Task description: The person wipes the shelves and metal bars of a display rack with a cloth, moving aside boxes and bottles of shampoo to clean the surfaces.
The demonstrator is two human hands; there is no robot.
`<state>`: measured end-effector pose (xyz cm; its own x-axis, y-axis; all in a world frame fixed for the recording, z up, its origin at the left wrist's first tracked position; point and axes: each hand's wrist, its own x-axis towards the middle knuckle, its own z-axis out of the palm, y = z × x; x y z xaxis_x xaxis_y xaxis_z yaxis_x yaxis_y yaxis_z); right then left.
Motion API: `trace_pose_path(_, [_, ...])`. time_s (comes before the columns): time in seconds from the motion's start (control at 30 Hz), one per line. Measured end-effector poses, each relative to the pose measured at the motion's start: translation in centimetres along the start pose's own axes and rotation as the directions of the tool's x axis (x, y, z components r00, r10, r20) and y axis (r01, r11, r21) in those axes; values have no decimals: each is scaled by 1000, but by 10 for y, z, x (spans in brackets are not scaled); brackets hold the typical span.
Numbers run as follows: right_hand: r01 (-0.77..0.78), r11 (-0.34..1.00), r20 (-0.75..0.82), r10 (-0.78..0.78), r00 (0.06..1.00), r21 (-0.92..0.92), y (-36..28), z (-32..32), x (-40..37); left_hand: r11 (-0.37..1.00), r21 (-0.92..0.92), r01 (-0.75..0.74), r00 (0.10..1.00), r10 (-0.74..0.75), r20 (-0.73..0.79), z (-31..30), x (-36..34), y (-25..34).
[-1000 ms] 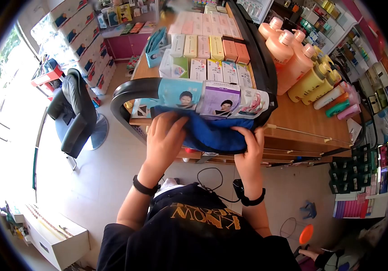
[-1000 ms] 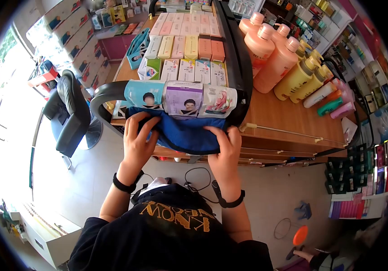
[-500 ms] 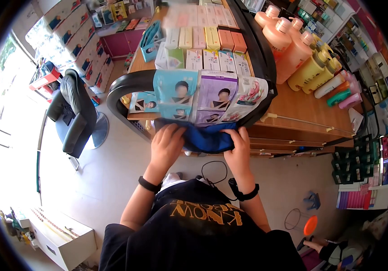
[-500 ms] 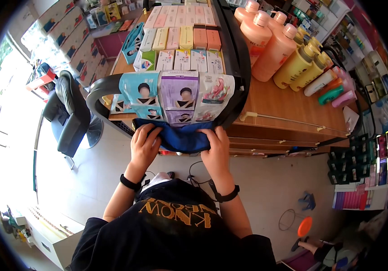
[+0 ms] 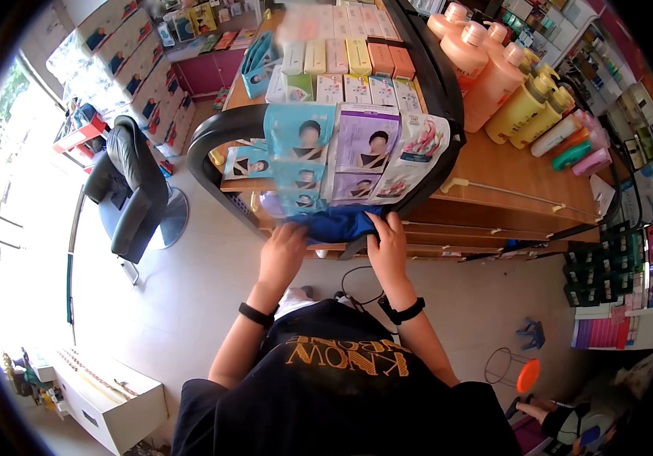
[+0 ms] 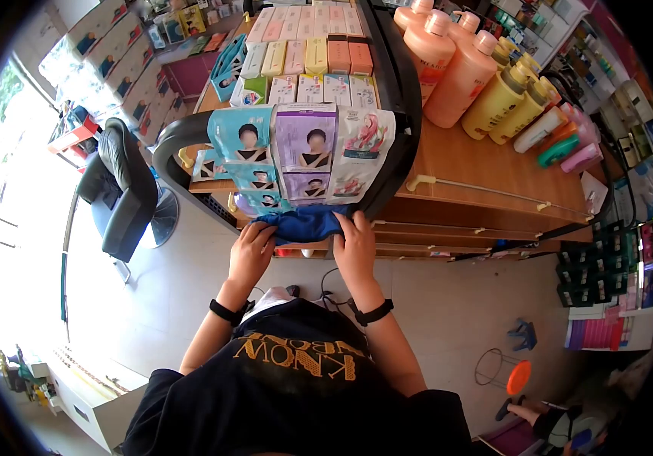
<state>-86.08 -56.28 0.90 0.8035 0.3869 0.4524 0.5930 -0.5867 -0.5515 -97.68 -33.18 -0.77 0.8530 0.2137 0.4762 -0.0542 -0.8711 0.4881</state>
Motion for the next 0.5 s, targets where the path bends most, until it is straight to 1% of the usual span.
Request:
trace_pose_path(0.13, [-6, 1000, -7, 6, 1000, 10, 19, 21, -10, 1000, 11, -17, 1000, 17, 6, -2, -16, 5])
trace_pose_path(0.2, [-57, 998, 46, 57, 997, 0, 26, 29, -16, 999, 30, -24, 1000, 23, 16, -5, -23, 7])
trace_pose_path(0.23, [-56, 998, 45, 56, 997, 2, 29, 33, -18, 999, 32, -25, 1000, 24, 16, -5, -26, 6])
trace_pose_path(0.3, [-99, 995, 133, 102, 986, -25, 37, 39, -22, 1000, -5, 31, 997, -30, 71, -3, -33, 4])
trace_pose_path(0.33, [-99, 995, 132, 101, 986, -24, 41, 42, -25, 998, -1, 61, 992, -60, 109, -1, -36, 2])
trace_pose_path(0.37, [-128, 992, 195, 130, 972, -24, 45, 44, -28, 998, -1, 60, 992, -60, 109, 1, -40, 0])
trace_pose_path(0.4, [-156, 987, 256, 157, 954, -26, 48, 44, -30, 998, 1, 62, 987, -61, 151, 3, -42, -2])
trace_pose_path(0.43, [-156, 987, 255, 157, 954, -26, 52, 43, -33, 998, 4, 64, 979, -63, 192, 4, -45, -5])
trace_pose_path(0.47, [-197, 980, 333, 193, 923, -20, 57, 41, -36, 998, 4, 63, 979, -62, 192, 6, -48, -7])
trace_pose_path(0.5, [-239, 971, 408, 225, 885, -17, 59, 39, -39, 997, 6, 76, 969, -75, 236, 7, -50, -8])
